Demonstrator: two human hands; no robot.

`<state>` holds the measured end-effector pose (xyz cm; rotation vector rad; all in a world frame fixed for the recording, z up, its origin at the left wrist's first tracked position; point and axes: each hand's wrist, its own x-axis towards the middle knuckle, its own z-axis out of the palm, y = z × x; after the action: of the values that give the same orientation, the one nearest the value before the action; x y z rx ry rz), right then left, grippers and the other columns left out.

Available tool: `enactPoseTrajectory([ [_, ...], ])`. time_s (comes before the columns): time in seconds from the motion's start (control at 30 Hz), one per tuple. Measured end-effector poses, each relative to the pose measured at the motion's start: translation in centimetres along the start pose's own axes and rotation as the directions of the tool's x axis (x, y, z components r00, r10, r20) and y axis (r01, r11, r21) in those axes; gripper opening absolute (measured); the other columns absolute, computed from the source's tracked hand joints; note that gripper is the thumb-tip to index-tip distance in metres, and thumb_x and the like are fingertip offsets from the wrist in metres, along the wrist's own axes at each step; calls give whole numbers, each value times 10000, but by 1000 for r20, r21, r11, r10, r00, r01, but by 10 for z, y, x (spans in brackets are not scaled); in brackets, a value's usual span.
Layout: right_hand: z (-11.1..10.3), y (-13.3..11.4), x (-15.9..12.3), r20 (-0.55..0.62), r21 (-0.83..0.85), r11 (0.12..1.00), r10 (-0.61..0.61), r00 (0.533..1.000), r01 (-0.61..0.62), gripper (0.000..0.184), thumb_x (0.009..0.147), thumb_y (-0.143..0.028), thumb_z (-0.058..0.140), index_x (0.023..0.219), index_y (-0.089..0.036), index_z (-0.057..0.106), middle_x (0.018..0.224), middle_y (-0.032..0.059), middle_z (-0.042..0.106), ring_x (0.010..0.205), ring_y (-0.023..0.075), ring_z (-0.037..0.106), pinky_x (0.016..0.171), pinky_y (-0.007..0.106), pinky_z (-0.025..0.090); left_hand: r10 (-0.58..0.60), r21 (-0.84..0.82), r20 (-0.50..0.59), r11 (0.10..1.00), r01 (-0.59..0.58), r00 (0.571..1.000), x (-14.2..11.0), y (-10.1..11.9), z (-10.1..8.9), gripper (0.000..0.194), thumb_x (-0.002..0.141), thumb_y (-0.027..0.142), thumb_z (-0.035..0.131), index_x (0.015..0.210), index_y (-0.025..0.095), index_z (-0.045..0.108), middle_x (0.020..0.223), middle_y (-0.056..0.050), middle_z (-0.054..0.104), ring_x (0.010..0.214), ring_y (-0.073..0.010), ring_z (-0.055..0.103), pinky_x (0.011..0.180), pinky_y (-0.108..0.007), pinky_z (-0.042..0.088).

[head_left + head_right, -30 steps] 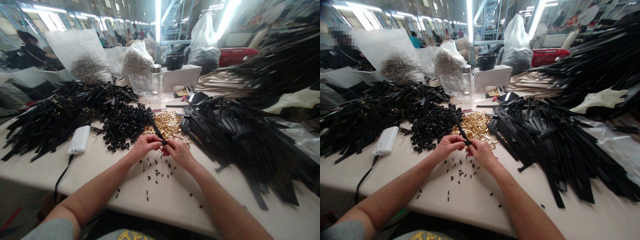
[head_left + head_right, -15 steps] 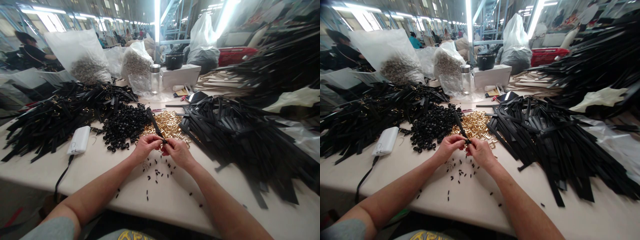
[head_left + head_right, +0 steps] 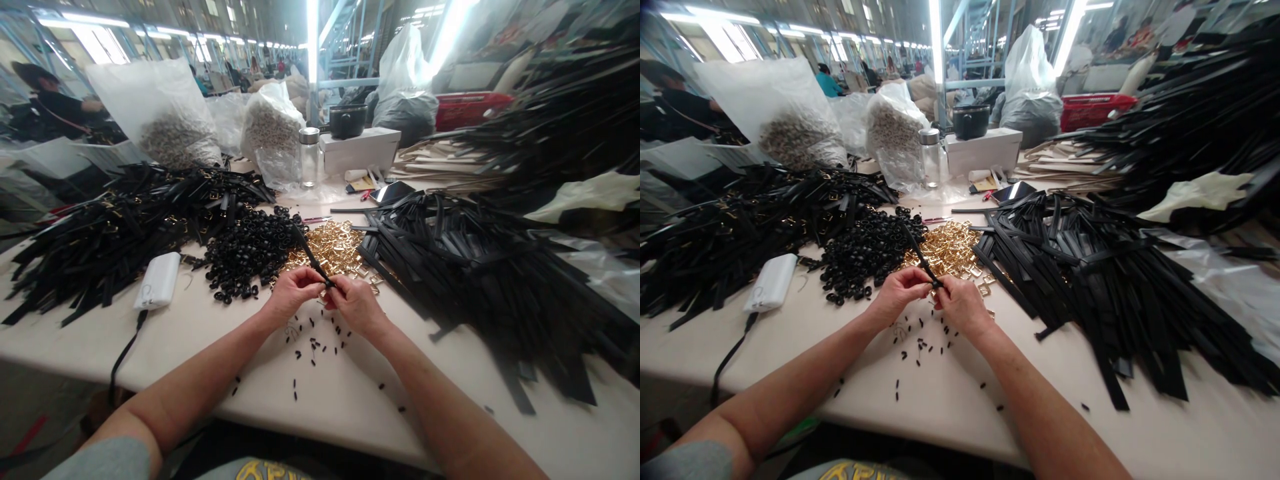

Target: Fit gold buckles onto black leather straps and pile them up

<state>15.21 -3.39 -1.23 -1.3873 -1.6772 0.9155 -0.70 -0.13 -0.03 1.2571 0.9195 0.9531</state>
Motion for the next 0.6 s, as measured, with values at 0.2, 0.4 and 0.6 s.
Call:
enactPoseTrajectory([
  [0.2,2,3,0,44,155,986,52,998,-58,177,858,-291,513,839,-176,646,727,25,680,581,136,685,530,240,575,-77,30,69,997,75,995,3,-1,-6,219,636,287,785,766,136,696,697,-16,674,585,-97,583,601,-242,509],
  [0.4,2,1,1,107,355,920,137,985,-167,241,823,-364,580,893,-149,660,716,18,687,557,122,684,539,238,601,-75,2,95,997,76,993,1,0,-4,256,619,297,801,784,132,695,669,-8,668,566,-100,587,609,-260,517],
  [0.6,2,2,1,137,419,888,146,980,-190,247,822,-372,594,884,-144,665,737,25,699,547,103,669,547,232,598,-60,18,64,998,59,996,-2,3,-1,246,646,321,784,770,131,688,638,-10,656,541,-92,556,566,-238,486],
])
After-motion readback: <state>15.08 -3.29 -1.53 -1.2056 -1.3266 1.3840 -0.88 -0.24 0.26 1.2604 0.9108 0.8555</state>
